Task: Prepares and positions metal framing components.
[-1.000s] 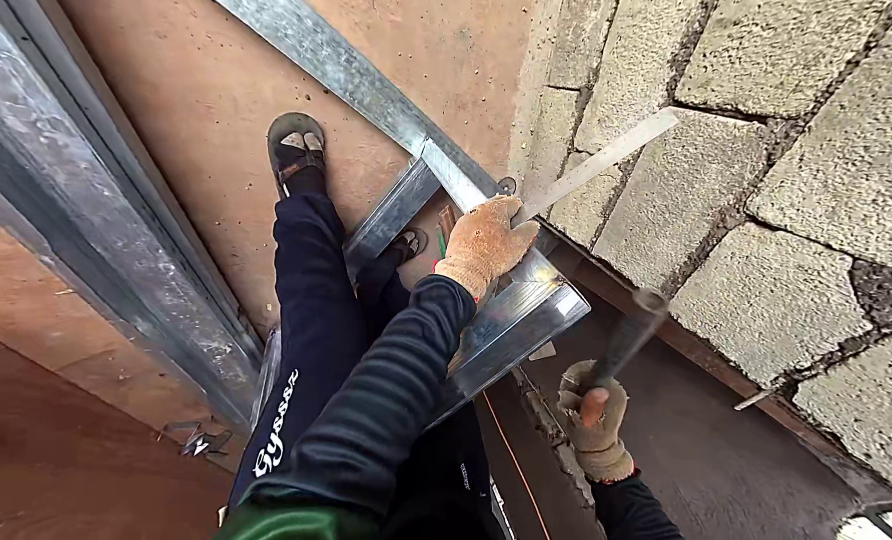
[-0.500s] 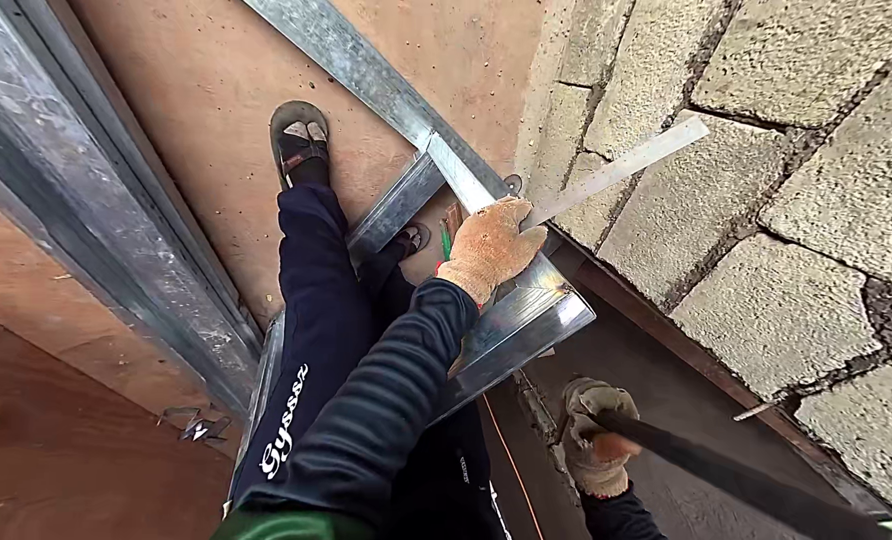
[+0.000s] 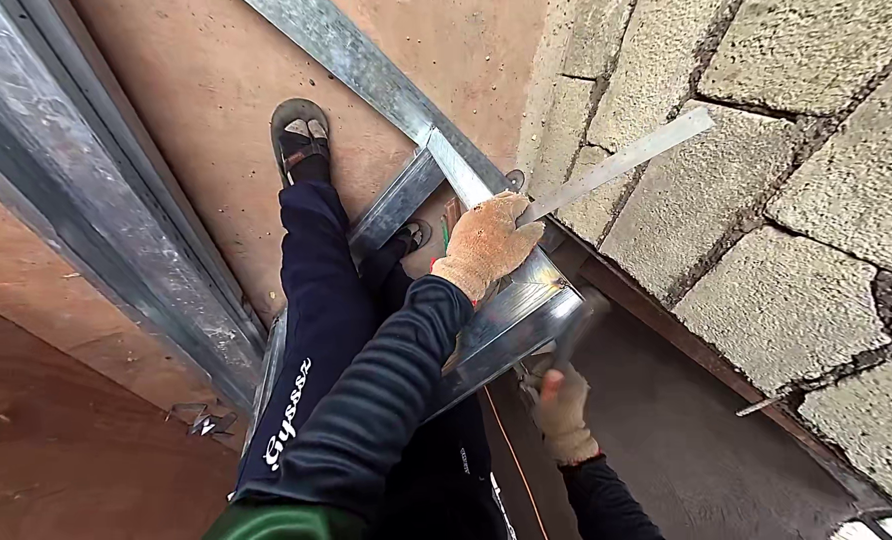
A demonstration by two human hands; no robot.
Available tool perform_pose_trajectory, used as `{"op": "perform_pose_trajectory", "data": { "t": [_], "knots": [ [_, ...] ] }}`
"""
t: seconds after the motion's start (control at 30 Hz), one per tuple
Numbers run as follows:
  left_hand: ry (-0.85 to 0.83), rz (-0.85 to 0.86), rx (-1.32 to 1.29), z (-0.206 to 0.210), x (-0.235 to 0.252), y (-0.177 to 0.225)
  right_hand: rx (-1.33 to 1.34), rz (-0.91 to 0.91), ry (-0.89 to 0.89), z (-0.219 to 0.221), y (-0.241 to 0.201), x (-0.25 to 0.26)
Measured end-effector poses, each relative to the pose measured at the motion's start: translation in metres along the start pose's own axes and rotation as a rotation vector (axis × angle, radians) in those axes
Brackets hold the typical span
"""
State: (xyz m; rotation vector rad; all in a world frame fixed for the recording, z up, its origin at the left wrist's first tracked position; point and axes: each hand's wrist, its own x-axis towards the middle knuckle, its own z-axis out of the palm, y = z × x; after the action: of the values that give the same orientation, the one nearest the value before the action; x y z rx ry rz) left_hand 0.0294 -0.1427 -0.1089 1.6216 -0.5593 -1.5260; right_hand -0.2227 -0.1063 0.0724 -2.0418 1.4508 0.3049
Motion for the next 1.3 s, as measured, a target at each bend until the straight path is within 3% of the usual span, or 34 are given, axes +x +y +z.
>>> {"op": "perform_pose_trajectory", "data": {
  "t": [0.03, 0.1, 0.2, 0.27, 0.33, 0.43, 0.53, 0.7, 0.83, 0.87, 0.93, 1.0, 1.07, 1.2, 1.3],
  "knots": [
    [-0.004, -0.002, -0.010, 0.003, -0.003, 0.002, -0.160, 0.057, -0.052, 0.004, 0.006, 0.002],
    [0.010, -0.005, -0.007, -0.005, 0.004, 0.003, -0.170, 0.072, -0.040, 0.013, 0.007, 0.016],
    [0.005, 0.009, -0.007, 0.001, 0.000, 0.002, 0.243, 0.012, 0.136, -0.002, -0.006, 0.006],
    [0.026, 0.022, 0.002, -0.002, 0.004, 0.000, 0.515, -0.096, 0.142, -0.006, -0.011, 0.006],
    [0.024, 0.033, 0.006, -0.004, 0.005, -0.002, 0.370, -0.121, 0.083, 0.003, 0.004, 0.002],
    [-0.002, 0.020, -0.011, 0.000, 0.001, 0.002, -0.128, 0.051, -0.038, 0.020, 0.018, 0.002],
    [0.003, 0.009, -0.010, -0.010, 0.004, 0.002, -0.111, 0.105, -0.004, 0.028, 0.014, 0.005],
    [0.007, 0.023, 0.001, -0.007, 0.001, 0.004, 0.261, -0.001, 0.141, 0.013, -0.007, 0.003],
    [-0.002, 0.017, 0.011, -0.004, 0.001, 0.002, 0.713, -0.108, 0.050, -0.017, -0.030, -0.006],
    [0.004, 0.022, 0.013, -0.004, 0.001, 0.002, 0.678, -0.098, 0.035, -0.016, -0.026, -0.010],
    [0.002, 0.029, 0.014, -0.003, 0.000, 0.001, 0.226, -0.015, 0.053, 0.002, -0.010, -0.012],
    [-0.020, 0.015, 0.008, -0.001, -0.003, 0.006, -0.110, 0.093, -0.045, 0.012, -0.004, -0.009],
    [-0.017, 0.008, 0.028, -0.009, 0.003, 0.005, -0.090, 0.133, -0.028, 0.022, -0.007, -0.004],
    [-0.010, 0.028, 0.011, 0.000, 0.000, 0.002, 0.210, 0.182, 0.137, 0.029, -0.015, -0.015],
    [-0.026, 0.021, 0.007, -0.005, 0.001, 0.000, 0.159, 0.178, 0.169, 0.037, -0.027, -0.005]
  ]
}}
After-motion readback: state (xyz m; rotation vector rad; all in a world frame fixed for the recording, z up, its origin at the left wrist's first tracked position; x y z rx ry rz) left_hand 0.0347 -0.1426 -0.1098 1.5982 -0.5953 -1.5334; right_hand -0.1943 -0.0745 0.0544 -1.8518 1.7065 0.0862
